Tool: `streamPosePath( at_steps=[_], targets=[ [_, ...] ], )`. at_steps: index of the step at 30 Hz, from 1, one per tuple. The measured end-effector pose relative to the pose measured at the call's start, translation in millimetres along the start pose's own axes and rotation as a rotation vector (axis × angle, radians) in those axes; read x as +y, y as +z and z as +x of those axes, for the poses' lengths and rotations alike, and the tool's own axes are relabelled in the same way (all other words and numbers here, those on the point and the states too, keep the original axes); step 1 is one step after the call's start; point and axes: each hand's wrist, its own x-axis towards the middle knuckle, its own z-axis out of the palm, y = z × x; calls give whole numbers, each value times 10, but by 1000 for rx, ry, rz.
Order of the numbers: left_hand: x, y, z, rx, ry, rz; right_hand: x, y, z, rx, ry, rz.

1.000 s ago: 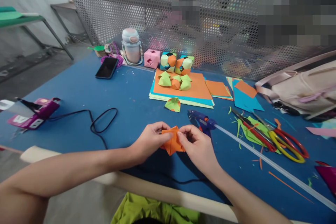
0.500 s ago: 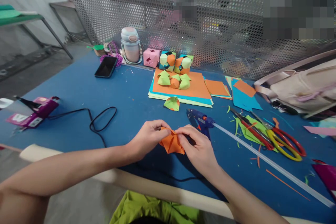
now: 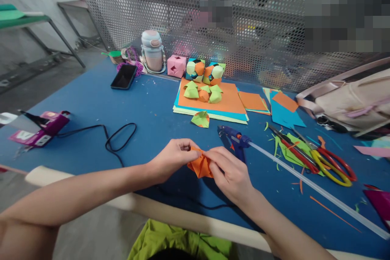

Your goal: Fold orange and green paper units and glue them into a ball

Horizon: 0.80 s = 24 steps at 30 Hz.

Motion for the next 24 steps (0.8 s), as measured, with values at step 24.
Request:
streamPosePath(
  at_steps=[24],
  targets=[
    [-42,-45,-24,47,393,748,16,7,7,-96,56,49]
  ],
)
